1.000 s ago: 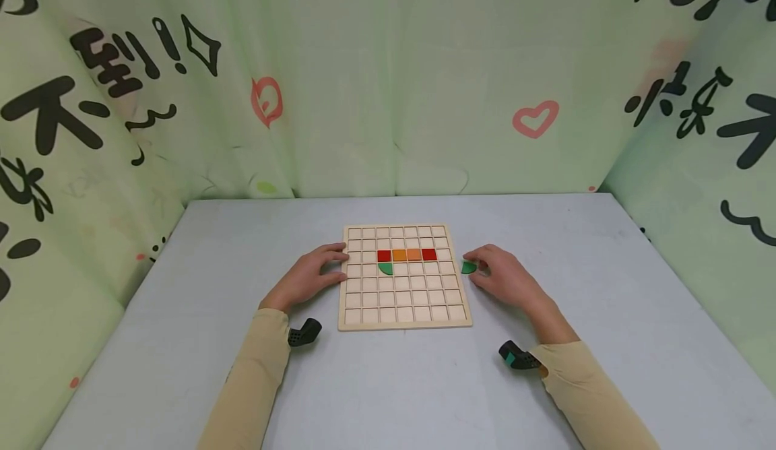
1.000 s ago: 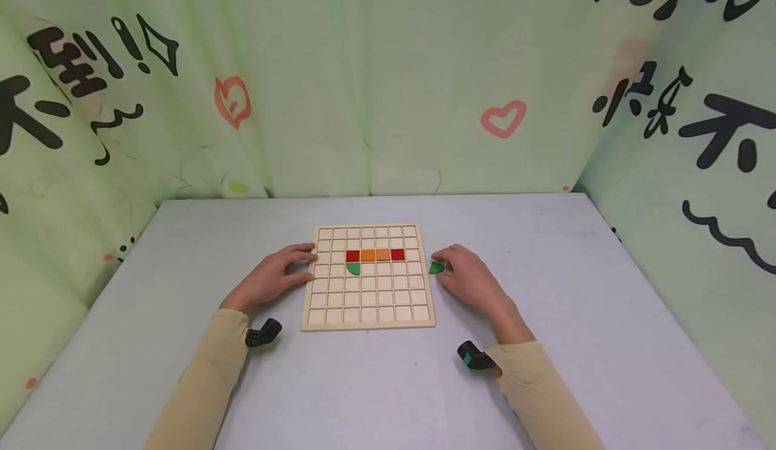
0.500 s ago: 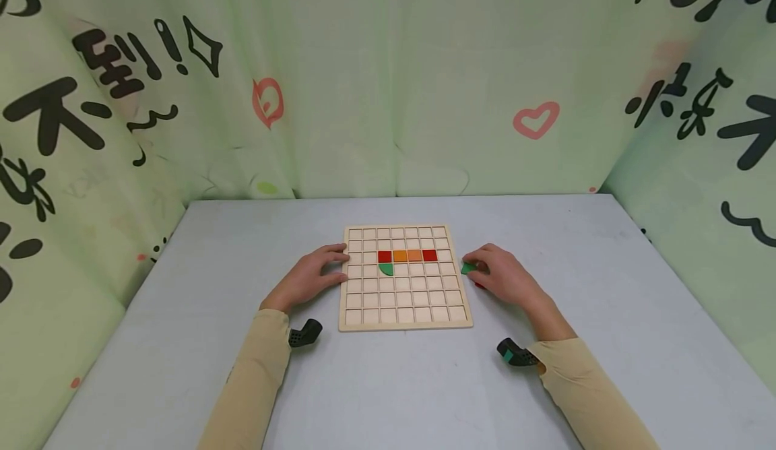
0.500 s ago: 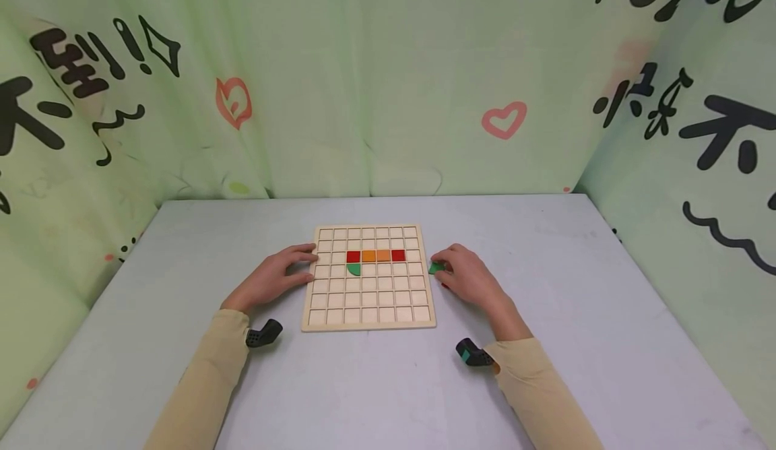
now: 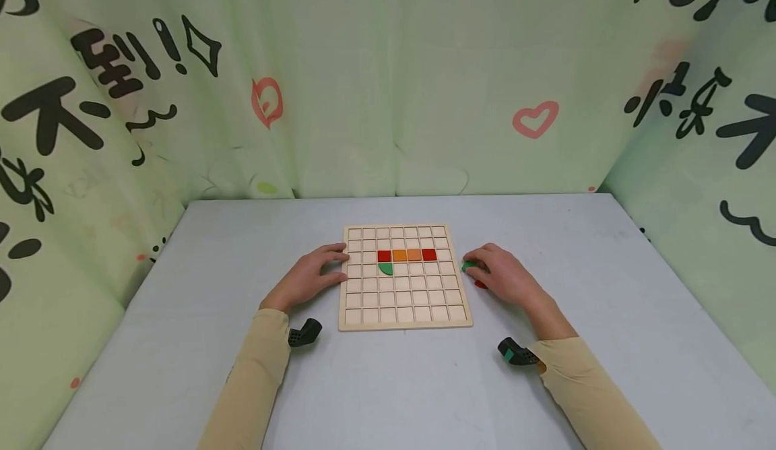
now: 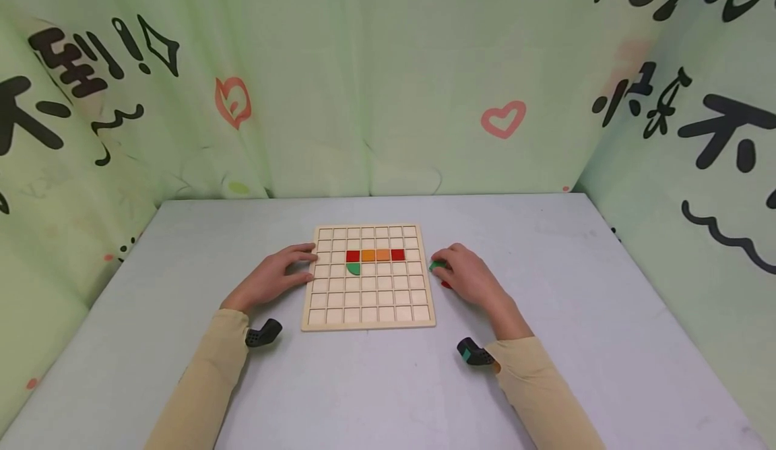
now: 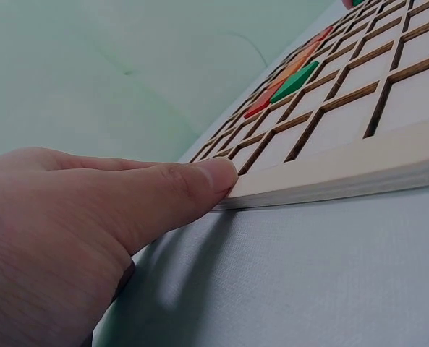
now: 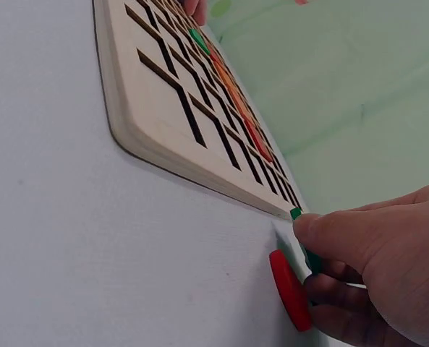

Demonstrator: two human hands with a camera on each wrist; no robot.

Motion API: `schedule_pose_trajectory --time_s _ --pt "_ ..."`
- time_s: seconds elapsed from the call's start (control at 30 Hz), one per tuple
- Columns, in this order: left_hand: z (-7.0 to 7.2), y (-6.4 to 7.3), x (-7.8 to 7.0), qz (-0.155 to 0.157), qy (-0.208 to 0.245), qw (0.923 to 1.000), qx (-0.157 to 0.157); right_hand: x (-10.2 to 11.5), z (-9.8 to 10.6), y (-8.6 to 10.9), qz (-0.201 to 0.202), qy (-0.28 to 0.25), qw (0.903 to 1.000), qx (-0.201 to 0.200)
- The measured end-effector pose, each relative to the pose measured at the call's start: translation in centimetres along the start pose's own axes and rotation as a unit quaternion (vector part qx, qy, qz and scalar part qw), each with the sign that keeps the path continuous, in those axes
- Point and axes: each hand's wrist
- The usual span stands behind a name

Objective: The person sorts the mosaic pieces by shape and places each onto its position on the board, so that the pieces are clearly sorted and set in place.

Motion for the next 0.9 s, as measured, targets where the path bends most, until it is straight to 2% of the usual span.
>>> schedule_pose_trajectory --time_s 0.27,0.47,0.67,0.9 --pt "0.0 -0.1 0.1 0.002 -0.004 1.0000 -0.001 -0.5 0.9 0.0 0.027 -0.004 0.9996 -0.012" --pt "0.0 -0.1 0.1 0.001 -0.001 1.0000 -0.001 -1.0 0.5 -0.2 0.045 0.004 0.9990 0.003" --pt "0.0 0.0 0.1 -0.001 -0.003 1.0000 -0.001 -1.1 0.1 -0.2 0.040 0.001 0.9992 0.003" --pt "0.0 0.0 0.1 -0.001 -0.003 1.0000 -0.002 -1.5 -0.1 -0.1 0.070 -0.008 0.9975 0.000"
Point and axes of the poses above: each hand's wrist, its own y-axis away from the middle knuckle, its own z-axis out of the back of the hand, x = y × z, and after that the axes turned 7 degrees about y, right-handed
